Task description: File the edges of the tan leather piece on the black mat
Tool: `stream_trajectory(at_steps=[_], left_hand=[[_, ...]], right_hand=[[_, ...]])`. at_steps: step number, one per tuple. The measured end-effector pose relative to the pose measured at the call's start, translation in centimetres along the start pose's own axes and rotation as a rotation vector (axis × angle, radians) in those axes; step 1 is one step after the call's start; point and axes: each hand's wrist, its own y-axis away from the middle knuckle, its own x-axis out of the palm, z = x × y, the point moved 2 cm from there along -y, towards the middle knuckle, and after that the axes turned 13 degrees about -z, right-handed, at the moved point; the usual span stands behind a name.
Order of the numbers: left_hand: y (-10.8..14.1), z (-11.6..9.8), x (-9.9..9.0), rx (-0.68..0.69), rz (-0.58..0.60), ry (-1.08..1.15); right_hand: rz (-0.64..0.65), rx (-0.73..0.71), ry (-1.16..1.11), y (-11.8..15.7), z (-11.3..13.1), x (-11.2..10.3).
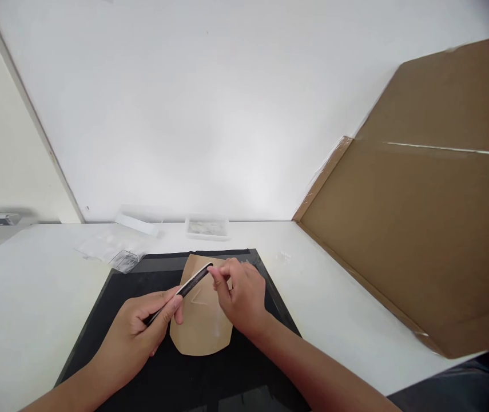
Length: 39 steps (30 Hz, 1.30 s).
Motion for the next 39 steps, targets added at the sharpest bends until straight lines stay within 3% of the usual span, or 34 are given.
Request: stream_trajectory(at_steps=[5, 12, 29, 39], left_hand=[[0.0, 0.0, -0.1, 0.006, 0.005, -0.020], [0.0, 0.2, 0.0, -0.004, 0.015, 0.011], [0.1, 0.0, 0.0, 0.013, 0.011, 0.005], [0.2, 0.6, 0.3, 0.007, 0.022, 0.006]], right_hand=[[-0.007, 0.017, -0.034, 0.1, -0.1, 0.0], [-0.114, 0.008, -0.040, -0.1, 0.4, -0.4], [-0.174, 0.097, -0.129, 0.0, -0.3, -0.7], [-0.133, -0.002, -0.121, 1.1, 1.1, 0.1]])
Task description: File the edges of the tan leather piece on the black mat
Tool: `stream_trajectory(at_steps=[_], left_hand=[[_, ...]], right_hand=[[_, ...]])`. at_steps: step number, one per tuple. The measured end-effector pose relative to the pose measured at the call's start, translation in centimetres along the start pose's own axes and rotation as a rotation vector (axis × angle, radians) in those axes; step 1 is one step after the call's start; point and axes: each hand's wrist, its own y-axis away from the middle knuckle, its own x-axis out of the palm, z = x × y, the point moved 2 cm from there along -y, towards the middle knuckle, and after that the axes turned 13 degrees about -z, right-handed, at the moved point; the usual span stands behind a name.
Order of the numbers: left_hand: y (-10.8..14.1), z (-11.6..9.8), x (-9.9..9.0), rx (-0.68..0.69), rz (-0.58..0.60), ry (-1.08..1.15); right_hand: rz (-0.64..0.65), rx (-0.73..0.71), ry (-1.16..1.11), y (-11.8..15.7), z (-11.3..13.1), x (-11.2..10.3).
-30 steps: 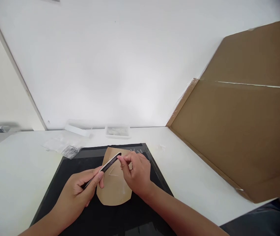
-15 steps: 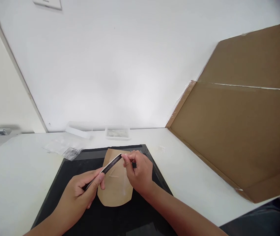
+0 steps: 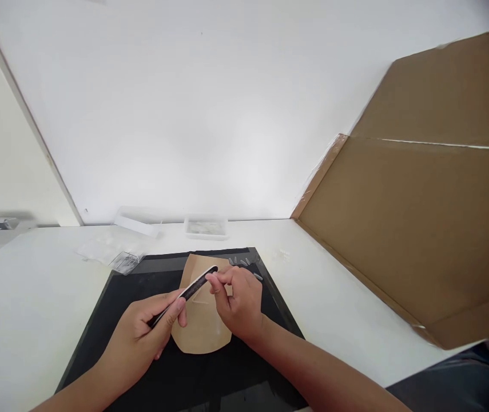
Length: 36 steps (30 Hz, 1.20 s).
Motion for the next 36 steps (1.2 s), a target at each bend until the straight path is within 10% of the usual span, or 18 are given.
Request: stream_trajectory(at_steps=[36], left_hand=[[-0.3, -0.3, -0.2, -0.006, -0.016, -0.056]], right_hand=[[0.118, -0.022, -0.042, -0.8, -0.8, -0.1]])
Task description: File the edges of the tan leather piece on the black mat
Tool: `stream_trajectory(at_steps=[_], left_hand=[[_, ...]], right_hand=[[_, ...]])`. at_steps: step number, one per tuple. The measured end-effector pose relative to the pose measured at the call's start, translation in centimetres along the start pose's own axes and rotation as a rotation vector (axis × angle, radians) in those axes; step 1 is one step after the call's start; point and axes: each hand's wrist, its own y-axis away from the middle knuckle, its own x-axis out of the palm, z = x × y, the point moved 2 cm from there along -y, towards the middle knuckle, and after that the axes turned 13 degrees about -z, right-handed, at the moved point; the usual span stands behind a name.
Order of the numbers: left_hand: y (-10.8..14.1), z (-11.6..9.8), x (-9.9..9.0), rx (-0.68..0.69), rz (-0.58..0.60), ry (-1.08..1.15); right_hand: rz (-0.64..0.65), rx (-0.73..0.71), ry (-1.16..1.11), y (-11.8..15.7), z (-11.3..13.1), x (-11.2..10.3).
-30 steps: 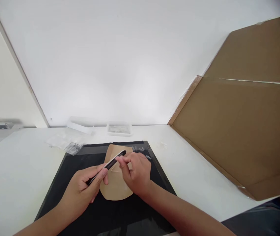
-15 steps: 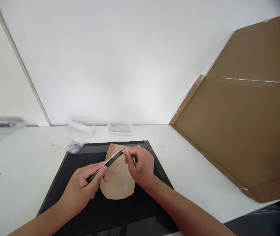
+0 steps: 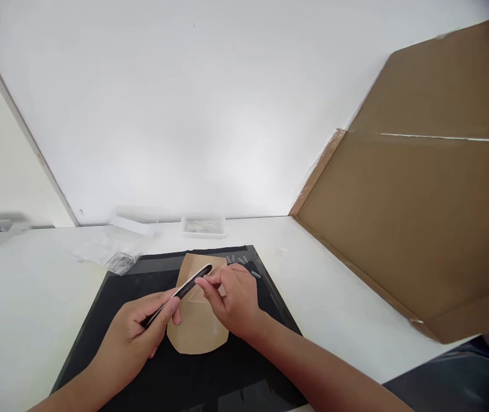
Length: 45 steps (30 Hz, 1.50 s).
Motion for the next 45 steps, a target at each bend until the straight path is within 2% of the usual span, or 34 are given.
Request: stream_trajectory(at_steps=[6, 14, 20, 27, 33, 38, 43, 45], left_hand=[[0.0, 0.1, -0.1, 0.013, -0.001, 0.002], [0.0, 0.5, 0.2, 0.036, -0.010, -0.021], [0.0, 0.5, 0.1, 0.017, -0.004, -0.005], [0.0, 0.2, -0.1, 0.032, -0.012, -0.004], [0.1, -0.1, -0.1, 0.034, -0.012, -0.003], [0.0, -0.2, 0.0, 0.058, -0.017, -0.004], [0.0, -0.2, -0.1, 0.045, -0.007, 0.004], [0.1, -0.1, -0.1, 0.043, -0.005, 0.011]], right_hand=[[-0.032, 0.069, 0.041, -0.6, -0.5, -0.5], [0.014, -0.011, 0.008, -0.4, 0.2, -0.1], [0.022, 0.098, 0.063, -0.7, -0.6, -0.6], [0.083, 0.094, 0.032, -0.3, -0.3, -0.5], [0.104, 0.207, 0.080, -0.7, -1.0, -0.9], [0.136, 0.044, 0.012, -0.4, -0.1, -0.4], [0.043, 0.052, 0.097, -0.6, -0.7, -0.6], [0.022, 0.012, 0.122, -0.8, -0.8, -0.9]])
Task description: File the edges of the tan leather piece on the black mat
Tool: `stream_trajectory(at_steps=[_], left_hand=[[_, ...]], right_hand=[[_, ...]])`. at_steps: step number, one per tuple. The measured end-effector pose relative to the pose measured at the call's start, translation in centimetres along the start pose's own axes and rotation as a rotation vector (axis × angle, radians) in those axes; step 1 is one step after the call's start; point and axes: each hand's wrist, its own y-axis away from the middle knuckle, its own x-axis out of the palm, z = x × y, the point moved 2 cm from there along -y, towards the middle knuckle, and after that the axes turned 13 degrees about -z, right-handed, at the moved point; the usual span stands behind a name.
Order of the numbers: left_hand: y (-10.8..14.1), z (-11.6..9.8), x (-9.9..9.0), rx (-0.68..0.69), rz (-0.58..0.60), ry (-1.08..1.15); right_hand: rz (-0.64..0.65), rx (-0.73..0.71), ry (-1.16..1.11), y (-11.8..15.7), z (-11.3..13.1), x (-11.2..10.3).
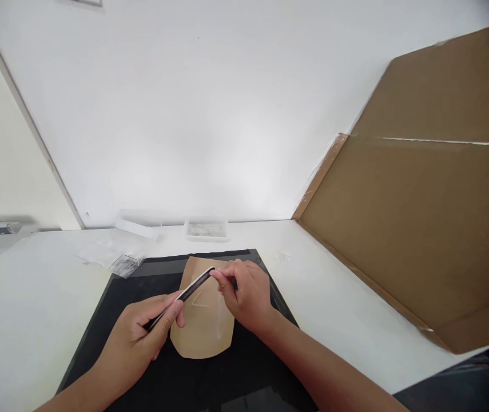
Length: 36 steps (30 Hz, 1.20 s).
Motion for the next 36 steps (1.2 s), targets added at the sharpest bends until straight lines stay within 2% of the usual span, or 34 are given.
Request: stream_trajectory(at_steps=[5, 12, 17, 23, 28, 32, 36], left_hand=[[0.0, 0.1, 0.1, 0.000, -0.005, 0.000], [0.1, 0.1, 0.0, -0.027, 0.006, 0.033], [0.1, 0.2, 0.1, -0.013, 0.005, 0.023], [0.1, 0.1, 0.1, -0.018, 0.002, 0.012], [0.1, 0.3, 0.2, -0.016, 0.010, -0.001], [0.1, 0.0, 0.0, 0.013, -0.013, -0.014], [0.0, 0.0, 0.0, 0.025, -0.006, -0.028]], right_hand=[[0.047, -0.116, -0.041, 0.1, 0.8, 0.1], [-0.023, -0.033, 0.005, -0.2, 0.3, 0.1], [0.016, -0.159, -0.039, -0.2, 1.2, 0.0], [0.015, -0.035, -0.004, -0.5, 0.4, -0.1], [0.147, -0.112, -0.050, 0.0, 0.8, 0.2], [0.088, -0.043, -0.014, -0.3, 0.6, 0.0], [0.061, 0.062, -0.007, -1.2, -1.3, -0.6]])
